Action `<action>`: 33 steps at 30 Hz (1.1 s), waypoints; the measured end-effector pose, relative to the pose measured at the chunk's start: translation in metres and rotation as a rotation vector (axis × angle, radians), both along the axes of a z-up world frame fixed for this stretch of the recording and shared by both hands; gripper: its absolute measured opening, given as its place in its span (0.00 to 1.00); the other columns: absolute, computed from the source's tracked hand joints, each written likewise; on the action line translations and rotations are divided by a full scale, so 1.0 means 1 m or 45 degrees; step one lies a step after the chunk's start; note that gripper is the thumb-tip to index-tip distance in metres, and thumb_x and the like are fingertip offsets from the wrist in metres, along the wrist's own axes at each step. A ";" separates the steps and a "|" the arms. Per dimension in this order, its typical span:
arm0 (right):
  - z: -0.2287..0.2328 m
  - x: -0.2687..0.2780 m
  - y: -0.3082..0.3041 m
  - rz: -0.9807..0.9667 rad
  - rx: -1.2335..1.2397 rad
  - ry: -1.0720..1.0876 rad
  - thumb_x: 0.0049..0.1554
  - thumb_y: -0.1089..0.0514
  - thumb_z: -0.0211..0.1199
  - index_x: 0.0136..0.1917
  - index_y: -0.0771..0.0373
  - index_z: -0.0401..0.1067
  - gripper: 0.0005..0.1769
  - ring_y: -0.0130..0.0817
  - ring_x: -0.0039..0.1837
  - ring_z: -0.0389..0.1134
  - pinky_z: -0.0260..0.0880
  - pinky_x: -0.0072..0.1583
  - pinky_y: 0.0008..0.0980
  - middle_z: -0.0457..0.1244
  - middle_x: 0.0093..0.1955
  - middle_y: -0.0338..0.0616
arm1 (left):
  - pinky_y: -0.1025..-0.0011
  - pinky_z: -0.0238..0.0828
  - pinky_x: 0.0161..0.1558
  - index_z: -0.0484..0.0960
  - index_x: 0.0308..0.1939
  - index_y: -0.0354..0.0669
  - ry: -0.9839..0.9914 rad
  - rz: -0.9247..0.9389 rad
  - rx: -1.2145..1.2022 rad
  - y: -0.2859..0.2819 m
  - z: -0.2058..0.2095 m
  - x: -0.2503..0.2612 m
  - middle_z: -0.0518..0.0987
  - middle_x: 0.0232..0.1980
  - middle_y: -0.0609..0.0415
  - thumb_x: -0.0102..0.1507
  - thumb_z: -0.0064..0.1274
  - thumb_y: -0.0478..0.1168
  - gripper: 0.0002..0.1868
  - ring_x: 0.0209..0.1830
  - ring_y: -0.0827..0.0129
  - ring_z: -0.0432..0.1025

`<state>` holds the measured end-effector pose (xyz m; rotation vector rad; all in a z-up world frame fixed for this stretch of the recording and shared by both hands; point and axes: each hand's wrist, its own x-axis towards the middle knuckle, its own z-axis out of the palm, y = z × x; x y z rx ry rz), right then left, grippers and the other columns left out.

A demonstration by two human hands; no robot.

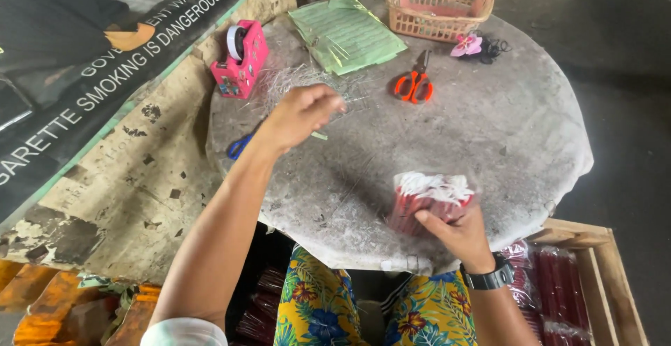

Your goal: The person is bundling red candles or incense sticks and securing them with white ties at a workstation.

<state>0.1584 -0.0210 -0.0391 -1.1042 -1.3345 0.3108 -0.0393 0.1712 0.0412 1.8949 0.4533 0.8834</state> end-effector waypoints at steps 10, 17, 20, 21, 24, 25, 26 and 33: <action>-0.020 -0.005 0.015 0.140 -0.043 -0.131 0.34 0.58 0.71 0.36 0.69 0.70 0.18 0.41 0.42 0.65 0.62 0.47 0.42 0.63 0.42 0.53 | 0.65 0.70 0.30 0.74 0.32 0.39 0.362 -0.705 0.404 -0.047 -0.003 0.062 0.76 0.24 0.45 0.58 0.43 0.42 0.09 0.26 0.56 0.73; 0.009 -0.014 0.002 0.016 -0.142 -0.059 0.35 0.61 0.70 0.27 0.68 0.68 0.12 0.27 0.31 0.56 0.60 0.35 0.32 0.61 0.24 0.47 | 0.76 0.67 0.28 0.76 0.36 0.46 0.144 0.147 0.261 0.026 0.006 0.036 0.73 0.25 0.57 0.59 0.43 0.48 0.12 0.23 0.73 0.70; 0.005 -0.011 0.002 -0.024 -0.085 -0.084 0.34 0.61 0.70 0.27 0.68 0.67 0.13 0.26 0.32 0.56 0.62 0.36 0.32 0.61 0.24 0.47 | 0.78 0.64 0.23 0.78 0.32 0.50 0.075 0.464 0.208 0.067 -0.024 0.017 0.67 0.15 0.60 0.57 0.48 0.46 0.07 0.16 0.76 0.66; 0.001 -0.010 0.003 -0.037 -0.075 -0.087 0.34 0.61 0.70 0.28 0.69 0.67 0.14 0.27 0.32 0.56 0.63 0.37 0.34 0.61 0.24 0.48 | 0.76 0.62 0.23 0.78 0.30 0.53 0.151 0.550 0.219 0.078 -0.035 0.009 0.67 0.13 0.60 0.57 0.47 0.46 0.07 0.16 0.75 0.65; -0.014 -0.001 0.006 -0.024 -0.081 -0.066 0.35 0.61 0.70 0.29 0.68 0.69 0.11 0.27 0.33 0.62 0.65 0.41 0.32 0.63 0.27 0.45 | 0.68 0.66 0.29 0.76 0.31 0.47 0.632 0.404 0.380 0.068 -0.052 -0.015 0.74 0.17 0.54 0.57 0.42 0.40 0.07 0.23 0.62 0.72; -0.017 0.000 0.007 -0.012 -0.084 -0.063 0.35 0.61 0.70 0.29 0.68 0.69 0.11 0.27 0.33 0.62 0.65 0.41 0.32 0.63 0.27 0.45 | 0.68 0.66 0.29 0.76 0.31 0.47 0.637 0.414 0.374 0.061 -0.049 -0.021 0.74 0.17 0.54 0.57 0.42 0.40 0.07 0.23 0.62 0.72; -0.021 0.003 0.007 0.002 -0.081 -0.039 0.34 0.62 0.70 0.30 0.68 0.68 0.13 0.27 0.35 0.61 0.65 0.43 0.32 0.63 0.28 0.45 | 0.70 0.69 0.31 0.74 0.40 0.44 0.884 0.218 0.167 0.054 -0.046 -0.026 0.75 0.28 0.49 0.58 0.42 0.40 0.10 0.28 0.62 0.73; -0.021 0.007 -0.003 0.117 0.076 -0.190 0.38 0.67 0.66 0.37 0.68 0.69 0.12 0.33 0.47 0.65 0.67 0.51 0.35 0.64 0.37 0.50 | 0.60 0.68 0.39 0.73 0.42 0.55 0.909 0.571 0.650 0.024 -0.020 -0.036 0.75 0.40 0.51 0.56 0.46 0.46 0.10 0.38 0.55 0.71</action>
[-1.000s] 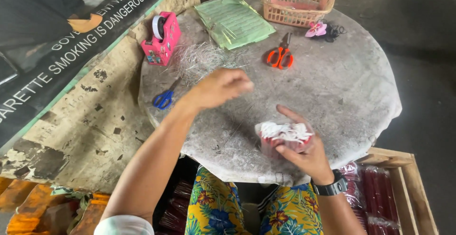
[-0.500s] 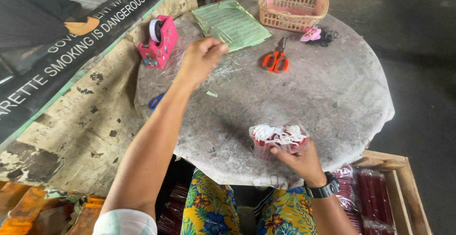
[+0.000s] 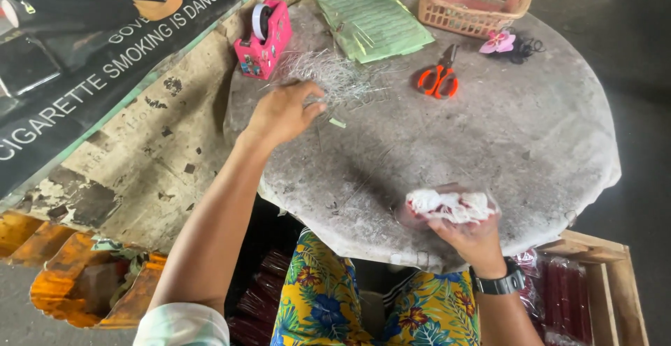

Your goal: The person is bundling red candles or incense sticks and securing them with white ties at a workstation.

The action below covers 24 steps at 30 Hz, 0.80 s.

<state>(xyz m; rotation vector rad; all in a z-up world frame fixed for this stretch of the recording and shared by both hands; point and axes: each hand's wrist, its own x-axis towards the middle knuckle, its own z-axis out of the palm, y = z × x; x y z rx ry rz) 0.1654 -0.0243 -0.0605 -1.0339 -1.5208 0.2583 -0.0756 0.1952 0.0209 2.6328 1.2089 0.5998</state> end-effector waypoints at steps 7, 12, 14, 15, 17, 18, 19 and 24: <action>0.005 -0.030 -0.024 0.093 0.046 -0.261 0.36 0.48 0.67 0.46 0.59 0.63 0.27 0.38 0.52 0.67 0.71 0.54 0.33 0.63 0.47 0.43 | 0.70 0.71 0.39 0.68 0.48 0.43 -0.298 -0.749 -0.114 -0.068 0.019 0.023 0.73 0.46 0.51 0.58 0.43 0.40 0.14 0.38 0.69 0.73; -0.018 -0.030 -0.036 0.044 0.103 -0.450 0.45 0.46 0.59 0.50 0.58 0.63 0.22 0.36 0.54 0.66 0.65 0.60 0.39 0.62 0.50 0.43 | 0.69 0.71 0.42 0.58 0.58 0.49 0.004 -1.110 -0.446 -0.106 0.008 0.040 0.61 0.62 0.48 0.58 0.42 0.38 0.24 0.38 0.68 0.74; -0.003 -0.038 -0.038 0.030 0.091 -0.455 0.47 0.46 0.56 0.48 0.59 0.64 0.19 0.37 0.54 0.65 0.65 0.59 0.37 0.62 0.49 0.43 | 0.68 0.67 0.44 0.61 0.57 0.50 0.036 -1.134 -0.466 -0.106 -0.007 0.047 0.65 0.59 0.50 0.58 0.42 0.39 0.23 0.44 0.66 0.71; 0.004 -0.042 -0.038 0.014 0.084 -0.459 0.49 0.47 0.53 0.47 0.59 0.65 0.17 0.37 0.53 0.65 0.65 0.58 0.36 0.63 0.49 0.43 | 0.67 0.62 0.45 0.63 0.56 0.50 0.071 -1.158 -0.482 -0.106 -0.013 0.050 0.68 0.56 0.53 0.57 0.42 0.39 0.22 0.50 0.63 0.67; -0.008 -0.035 -0.036 0.040 0.078 -0.429 0.47 0.47 0.57 0.49 0.60 0.63 0.19 0.38 0.54 0.65 0.65 0.59 0.36 0.62 0.50 0.45 | 0.72 0.66 0.41 0.69 0.44 0.46 0.008 -1.125 -0.500 -0.102 -0.021 0.054 0.73 0.44 0.54 0.59 0.41 0.40 0.10 0.40 0.68 0.69; -0.014 -0.031 -0.035 0.064 0.075 -0.397 0.45 0.48 0.60 0.50 0.61 0.62 0.23 0.38 0.55 0.65 0.65 0.61 0.37 0.61 0.51 0.46 | 0.76 0.69 0.37 0.75 0.33 0.43 -0.052 -1.092 -0.517 -0.099 -0.025 0.057 0.77 0.33 0.55 0.60 0.39 0.40 0.09 0.31 0.73 0.72; -0.012 -0.032 -0.034 0.060 0.074 -0.395 0.45 0.48 0.60 0.50 0.61 0.62 0.23 0.38 0.55 0.65 0.65 0.61 0.37 0.61 0.51 0.46 | 0.76 0.69 0.37 0.75 0.33 0.43 -0.049 -1.096 -0.518 -0.094 -0.019 0.052 0.77 0.33 0.55 0.60 0.39 0.40 0.09 0.31 0.73 0.72; -0.007 -0.024 -0.022 -0.034 0.086 -0.328 0.34 0.48 0.69 0.48 0.61 0.62 0.31 0.33 0.49 0.68 0.73 0.49 0.26 0.63 0.48 0.41 | 0.82 0.73 0.29 0.75 0.38 0.44 -0.321 -0.493 -0.615 -0.067 0.009 0.029 0.79 0.36 0.55 0.61 0.36 0.45 0.14 0.24 0.74 0.73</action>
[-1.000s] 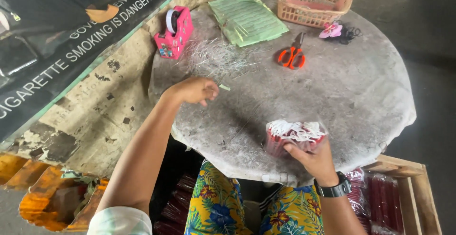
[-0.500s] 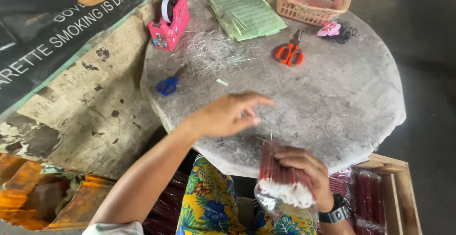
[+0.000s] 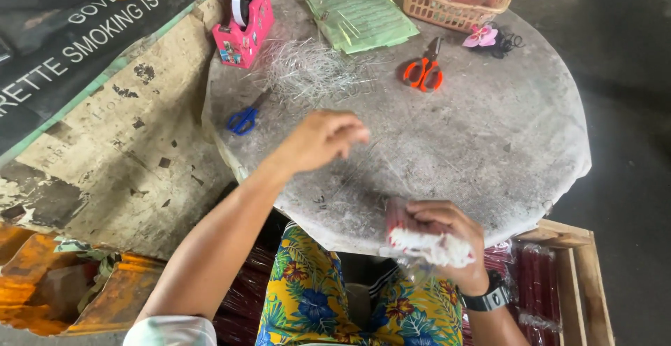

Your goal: The person is bundling red candles or incense sticks and securing them with white ties at a workstation.

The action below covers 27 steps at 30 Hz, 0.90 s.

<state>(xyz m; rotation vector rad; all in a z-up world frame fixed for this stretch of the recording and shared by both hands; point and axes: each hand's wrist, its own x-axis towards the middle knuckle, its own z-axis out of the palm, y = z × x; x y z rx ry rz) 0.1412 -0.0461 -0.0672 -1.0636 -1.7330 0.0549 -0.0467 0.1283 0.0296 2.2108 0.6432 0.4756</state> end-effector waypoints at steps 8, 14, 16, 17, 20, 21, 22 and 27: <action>-0.039 0.040 0.023 -0.341 -0.294 0.626 0.39 0.64 0.67 0.44 0.73 0.65 0.20 0.33 0.42 0.62 0.64 0.45 0.34 0.63 0.39 0.50 | 0.67 0.69 0.36 0.79 0.36 0.57 0.783 0.467 0.517 0.062 -0.079 -0.020 0.78 0.34 0.56 0.56 0.42 0.50 0.11 0.36 0.62 0.73; -0.010 0.037 0.037 -0.126 -0.291 0.831 0.43 0.65 0.64 0.43 0.66 0.68 0.12 0.26 0.43 0.62 0.65 0.49 0.33 0.63 0.39 0.42 | 0.61 0.63 0.46 0.71 0.50 0.55 1.004 0.415 0.557 0.036 -0.042 -0.023 0.72 0.47 0.50 0.54 0.46 0.53 0.21 0.46 0.58 0.69; -0.011 0.039 0.037 -0.092 -0.276 0.881 0.43 0.66 0.63 0.43 0.66 0.69 0.11 0.26 0.43 0.62 0.65 0.49 0.32 0.64 0.39 0.43 | 0.60 0.61 0.48 0.67 0.54 0.56 0.933 0.423 0.635 0.015 -0.014 -0.018 0.68 0.50 0.50 0.54 0.46 0.54 0.25 0.47 0.57 0.68; -0.008 0.037 0.036 -0.061 -0.282 0.884 0.42 0.66 0.64 0.42 0.66 0.69 0.12 0.27 0.43 0.63 0.65 0.49 0.32 0.64 0.38 0.44 | 0.57 0.63 0.46 0.65 0.55 0.50 0.542 0.223 0.527 -0.001 0.003 -0.017 0.69 0.48 0.44 0.54 0.48 0.50 0.26 0.46 0.53 0.68; -0.014 0.043 0.034 -0.036 -0.316 0.869 0.40 0.65 0.65 0.42 0.66 0.69 0.14 0.27 0.43 0.64 0.65 0.49 0.32 0.65 0.38 0.44 | 0.55 0.66 0.43 0.59 0.57 0.45 -0.081 -0.131 0.335 -0.031 0.022 0.002 0.69 0.47 0.39 0.52 0.52 0.50 0.33 0.44 0.48 0.69; -0.018 0.045 0.034 -0.023 -0.351 0.851 0.40 0.65 0.66 0.43 0.65 0.69 0.15 0.27 0.44 0.64 0.64 0.50 0.32 0.65 0.39 0.44 | 0.56 0.67 0.42 0.56 0.60 0.46 -0.308 -0.264 0.252 -0.040 0.023 0.010 0.69 0.48 0.39 0.49 0.54 0.54 0.39 0.43 0.48 0.70; -0.032 0.055 0.036 -0.039 -0.347 0.858 0.40 0.65 0.66 0.43 0.65 0.69 0.15 0.27 0.44 0.64 0.64 0.50 0.32 0.65 0.39 0.44 | 0.56 0.67 0.42 0.56 0.60 0.46 -0.305 -0.282 0.248 -0.043 0.021 0.020 0.69 0.48 0.39 0.49 0.54 0.54 0.39 0.43 0.48 0.70; 0.055 0.017 0.016 -0.032 -0.174 0.762 0.45 0.61 0.62 0.58 0.64 0.57 0.28 0.24 0.53 0.58 0.59 0.57 0.29 0.60 0.50 0.42 | 0.72 0.67 0.25 0.76 0.29 0.50 -0.575 -0.072 0.492 -0.043 0.015 0.056 0.72 0.22 0.56 0.54 0.51 0.41 0.02 0.22 0.62 0.71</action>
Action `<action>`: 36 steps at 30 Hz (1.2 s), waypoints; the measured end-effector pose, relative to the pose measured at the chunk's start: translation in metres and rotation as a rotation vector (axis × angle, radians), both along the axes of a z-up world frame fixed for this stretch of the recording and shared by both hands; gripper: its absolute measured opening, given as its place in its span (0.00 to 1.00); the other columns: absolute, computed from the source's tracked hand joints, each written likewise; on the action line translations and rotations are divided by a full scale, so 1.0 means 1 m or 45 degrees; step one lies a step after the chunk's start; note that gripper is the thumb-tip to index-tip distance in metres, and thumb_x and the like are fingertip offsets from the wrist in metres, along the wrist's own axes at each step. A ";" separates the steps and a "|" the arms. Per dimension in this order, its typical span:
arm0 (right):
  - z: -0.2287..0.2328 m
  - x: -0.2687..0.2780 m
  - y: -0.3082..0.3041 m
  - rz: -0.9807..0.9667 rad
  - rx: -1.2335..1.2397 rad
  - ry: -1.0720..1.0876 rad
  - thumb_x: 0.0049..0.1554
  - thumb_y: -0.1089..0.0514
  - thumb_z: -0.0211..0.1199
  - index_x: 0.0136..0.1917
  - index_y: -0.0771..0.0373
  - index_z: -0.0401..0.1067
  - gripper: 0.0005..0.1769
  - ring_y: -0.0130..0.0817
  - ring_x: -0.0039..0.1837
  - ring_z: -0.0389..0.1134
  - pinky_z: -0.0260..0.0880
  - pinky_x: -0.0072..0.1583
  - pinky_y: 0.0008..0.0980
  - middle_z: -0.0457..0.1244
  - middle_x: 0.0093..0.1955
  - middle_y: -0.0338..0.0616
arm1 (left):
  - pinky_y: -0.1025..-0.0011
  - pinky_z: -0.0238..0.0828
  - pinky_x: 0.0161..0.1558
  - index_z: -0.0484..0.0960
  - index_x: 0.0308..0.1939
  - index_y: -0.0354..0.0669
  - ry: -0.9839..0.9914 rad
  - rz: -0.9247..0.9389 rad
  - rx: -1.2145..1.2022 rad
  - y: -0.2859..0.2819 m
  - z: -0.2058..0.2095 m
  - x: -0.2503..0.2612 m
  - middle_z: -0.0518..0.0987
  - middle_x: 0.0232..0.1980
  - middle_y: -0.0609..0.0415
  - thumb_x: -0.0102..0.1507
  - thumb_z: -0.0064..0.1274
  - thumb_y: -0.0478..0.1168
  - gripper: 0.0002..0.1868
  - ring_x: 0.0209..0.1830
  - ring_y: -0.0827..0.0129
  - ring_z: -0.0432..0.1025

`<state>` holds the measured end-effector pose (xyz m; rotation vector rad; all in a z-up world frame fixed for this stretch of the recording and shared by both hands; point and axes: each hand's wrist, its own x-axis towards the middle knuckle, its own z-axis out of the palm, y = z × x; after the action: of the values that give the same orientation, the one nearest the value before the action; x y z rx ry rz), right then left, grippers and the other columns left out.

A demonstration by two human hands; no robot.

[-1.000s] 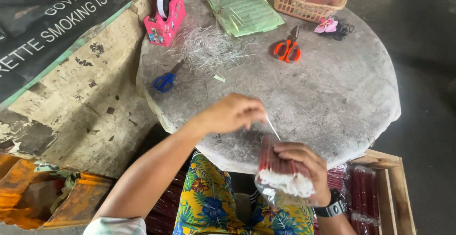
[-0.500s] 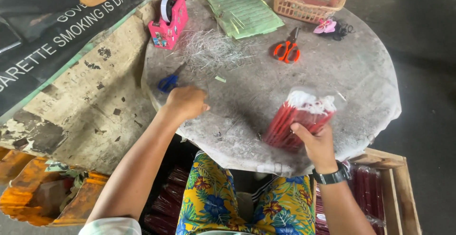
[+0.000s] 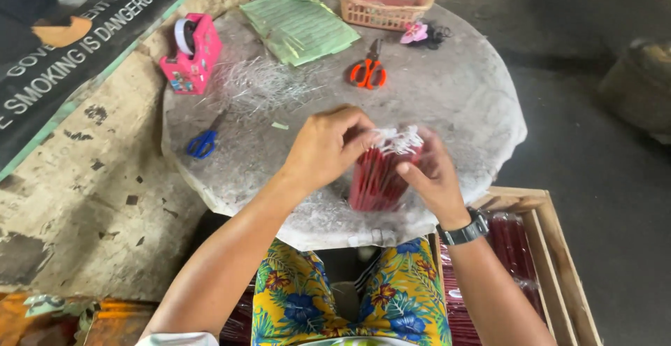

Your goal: The person is bundling red candles or incense sticks and securing them with white ties at a workstation.

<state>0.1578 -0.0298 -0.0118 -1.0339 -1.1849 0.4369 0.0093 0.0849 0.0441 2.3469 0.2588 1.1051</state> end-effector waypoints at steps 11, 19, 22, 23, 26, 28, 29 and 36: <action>0.036 -0.001 0.000 -0.080 -0.003 -0.214 0.53 0.59 0.55 0.41 0.65 0.69 0.07 0.21 0.40 0.58 0.61 0.47 0.25 0.61 0.33 0.39 | 0.76 0.64 0.22 0.77 0.30 0.52 -0.145 0.051 -0.136 -0.008 -0.005 -0.004 0.71 0.19 0.56 0.55 0.50 0.42 0.02 0.18 0.69 0.68; 0.037 -0.005 0.004 -0.128 -0.002 -0.223 0.54 0.59 0.54 0.39 0.65 0.69 0.07 0.22 0.38 0.57 0.60 0.44 0.24 0.59 0.30 0.39 | 0.68 0.65 0.24 0.77 0.31 0.45 -0.107 0.019 -0.102 -0.008 0.003 -0.002 0.72 0.22 0.49 0.53 0.52 0.39 0.04 0.22 0.57 0.70; 0.039 -0.006 0.003 -0.093 0.010 -0.273 0.54 0.58 0.55 0.42 0.66 0.68 0.08 0.23 0.39 0.57 0.61 0.45 0.27 0.59 0.31 0.41 | 0.70 0.65 0.23 0.77 0.29 0.47 -0.139 0.067 -0.108 -0.008 0.002 0.000 0.72 0.20 0.51 0.53 0.52 0.38 0.02 0.20 0.60 0.69; 0.041 -0.006 0.004 -0.113 0.000 -0.307 0.53 0.59 0.57 0.40 0.66 0.68 0.07 0.23 0.38 0.58 0.61 0.44 0.26 0.59 0.31 0.41 | 0.71 0.64 0.23 0.77 0.29 0.47 -0.152 0.044 -0.130 -0.010 0.003 0.000 0.72 0.20 0.51 0.53 0.52 0.38 0.03 0.20 0.62 0.69; 0.046 -0.009 0.004 -0.121 -0.017 -0.299 0.51 0.61 0.58 0.38 0.66 0.68 0.05 0.24 0.38 0.59 0.62 0.43 0.25 0.60 0.30 0.40 | 0.75 0.64 0.23 0.77 0.34 0.47 -0.231 -0.040 -0.247 -0.011 -0.001 0.000 0.73 0.21 0.54 0.53 0.53 0.39 0.06 0.20 0.69 0.68; 0.047 -0.008 0.004 -0.108 -0.015 -0.260 0.51 0.60 0.58 0.38 0.66 0.68 0.05 0.24 0.38 0.59 0.63 0.44 0.24 0.60 0.30 0.39 | 0.79 0.64 0.24 0.76 0.39 0.48 -0.299 -0.100 -0.333 -0.012 -0.009 -0.001 0.73 0.23 0.56 0.54 0.54 0.40 0.10 0.21 0.76 0.67; 0.045 -0.007 0.004 -0.094 -0.010 -0.272 0.51 0.61 0.58 0.38 0.66 0.68 0.05 0.24 0.39 0.59 0.62 0.45 0.25 0.60 0.31 0.40 | 0.77 0.64 0.23 0.77 0.38 0.45 -0.299 -0.074 -0.337 -0.012 -0.015 -0.002 0.73 0.23 0.53 0.53 0.55 0.40 0.10 0.20 0.72 0.67; 0.056 -0.016 0.004 -0.044 0.000 -0.406 0.49 0.60 0.60 0.43 0.65 0.68 0.09 0.25 0.44 0.57 0.58 0.50 0.29 0.59 0.35 0.40 | 0.79 0.64 0.21 0.78 0.30 0.45 -0.359 -0.044 -0.362 -0.006 -0.036 0.015 0.73 0.22 0.54 0.55 0.53 0.39 0.03 0.19 0.74 0.68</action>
<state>0.1415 -0.0256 0.0443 -1.1509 -1.4467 0.2496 0.0239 0.0787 0.0084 1.9157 0.2514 1.2746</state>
